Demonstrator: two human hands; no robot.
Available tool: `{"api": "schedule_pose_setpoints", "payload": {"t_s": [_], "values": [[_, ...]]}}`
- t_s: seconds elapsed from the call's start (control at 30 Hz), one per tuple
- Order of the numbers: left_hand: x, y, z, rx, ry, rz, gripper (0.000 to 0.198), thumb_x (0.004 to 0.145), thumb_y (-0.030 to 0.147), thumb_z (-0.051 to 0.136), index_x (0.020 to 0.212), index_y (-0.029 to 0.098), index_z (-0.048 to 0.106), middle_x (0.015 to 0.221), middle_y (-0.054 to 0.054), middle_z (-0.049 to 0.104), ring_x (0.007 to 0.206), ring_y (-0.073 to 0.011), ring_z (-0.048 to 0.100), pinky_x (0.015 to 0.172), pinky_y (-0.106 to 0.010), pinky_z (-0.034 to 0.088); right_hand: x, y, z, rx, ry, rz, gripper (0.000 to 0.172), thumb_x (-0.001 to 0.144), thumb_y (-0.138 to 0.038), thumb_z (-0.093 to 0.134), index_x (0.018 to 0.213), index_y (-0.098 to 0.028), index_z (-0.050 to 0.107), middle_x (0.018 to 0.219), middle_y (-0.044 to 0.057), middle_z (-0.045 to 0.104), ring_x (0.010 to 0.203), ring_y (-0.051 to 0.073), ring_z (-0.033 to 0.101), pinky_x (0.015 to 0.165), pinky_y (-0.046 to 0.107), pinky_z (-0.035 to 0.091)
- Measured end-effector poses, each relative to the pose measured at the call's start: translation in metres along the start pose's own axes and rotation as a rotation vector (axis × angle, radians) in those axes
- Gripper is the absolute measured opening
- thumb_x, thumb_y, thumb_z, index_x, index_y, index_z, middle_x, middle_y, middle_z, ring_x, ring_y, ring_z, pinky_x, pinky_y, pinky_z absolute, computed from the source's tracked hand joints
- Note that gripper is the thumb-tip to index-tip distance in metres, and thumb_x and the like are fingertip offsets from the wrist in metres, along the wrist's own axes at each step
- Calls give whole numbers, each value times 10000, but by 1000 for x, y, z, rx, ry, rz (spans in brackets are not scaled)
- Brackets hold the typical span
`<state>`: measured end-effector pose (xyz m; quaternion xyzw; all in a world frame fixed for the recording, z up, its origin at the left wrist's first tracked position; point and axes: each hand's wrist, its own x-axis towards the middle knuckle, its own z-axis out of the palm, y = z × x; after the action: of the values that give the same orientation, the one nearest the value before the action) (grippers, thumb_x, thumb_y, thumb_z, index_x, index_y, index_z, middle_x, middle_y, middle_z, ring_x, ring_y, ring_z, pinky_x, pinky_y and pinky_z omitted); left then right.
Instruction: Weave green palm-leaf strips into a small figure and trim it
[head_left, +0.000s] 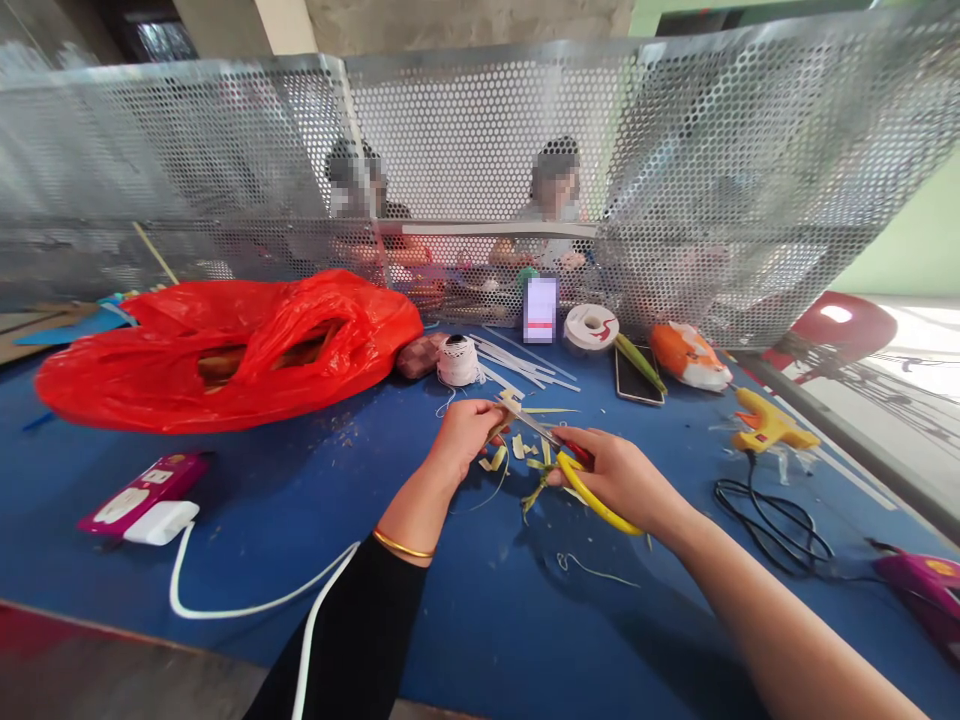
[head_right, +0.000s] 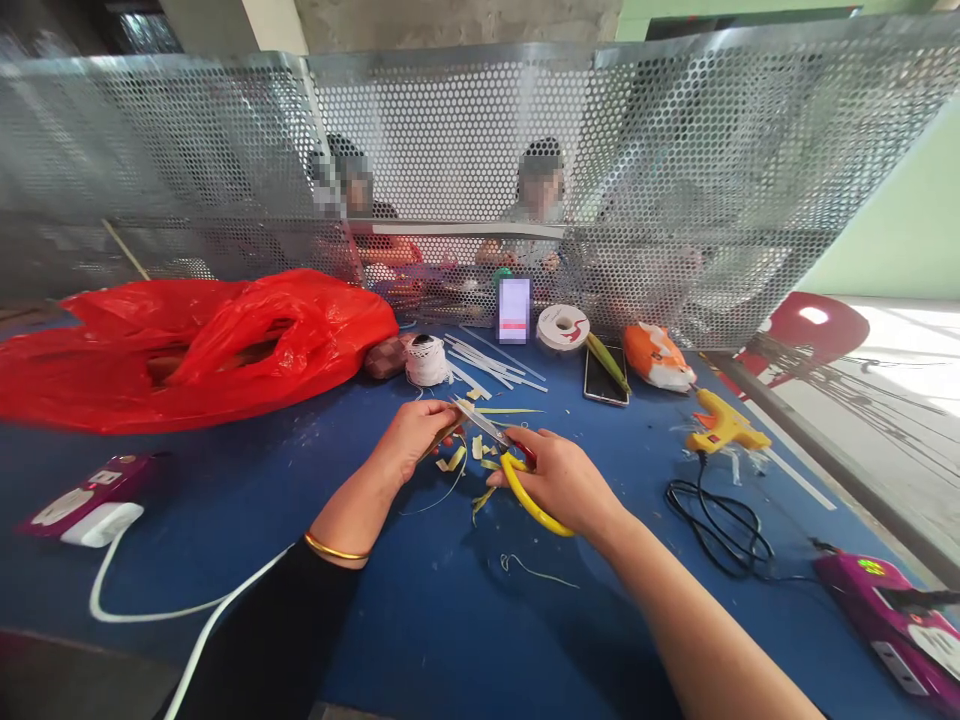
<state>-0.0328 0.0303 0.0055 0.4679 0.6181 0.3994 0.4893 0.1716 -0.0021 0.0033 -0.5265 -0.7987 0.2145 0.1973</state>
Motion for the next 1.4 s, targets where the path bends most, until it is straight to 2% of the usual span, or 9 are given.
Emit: {"api": "schedule_pose_setpoints", "payload": {"t_s": [0.13,0.27,0.57,1.0,1.27,1.4], "values": [[-1,0,0,-3,-4,-13,125,793,228,625,765,157,724,679,-29,712,474,-97,550,425,-189,329,0,0,0,-37,-6,-17,454,790,-411,611,1201,-225,655,909,73,720,816,250,647,695,328,461],[0,0,-1,-6,-10,-17,142,805,216,602,772,157,726,674,-29,713,474,-100,552,424,-194,327,-1,-1,1,-55,-11,-13,488,796,-432,604,1229,-210,636,869,71,712,769,242,637,665,321,447],[0,0,-3,-5,-21,-19,127,787,196,615,776,161,737,661,-27,713,469,-100,549,428,-196,320,0,0,-1,-75,-9,-15,401,830,-448,556,1153,-244,678,792,30,652,656,183,596,601,270,402],[6,-4,-6,-20,-53,-20,123,773,262,651,737,167,719,660,-18,702,466,-95,528,428,-203,313,0,1,-2,-155,14,-63,383,851,-453,541,1137,-244,685,705,13,593,584,161,533,543,253,345],[7,-3,-6,1,-63,7,150,789,266,631,735,153,714,638,-10,681,455,-85,508,412,-197,302,0,-1,-5,-225,-2,-49,398,871,-441,520,1181,-229,652,758,23,602,610,165,558,564,260,346],[6,-3,-7,16,-56,16,140,786,252,631,753,147,718,625,-6,671,462,-86,512,409,-194,300,0,-3,-4,-213,-6,-60,360,877,-442,512,1118,-229,674,753,26,609,627,172,570,577,265,360]]}}
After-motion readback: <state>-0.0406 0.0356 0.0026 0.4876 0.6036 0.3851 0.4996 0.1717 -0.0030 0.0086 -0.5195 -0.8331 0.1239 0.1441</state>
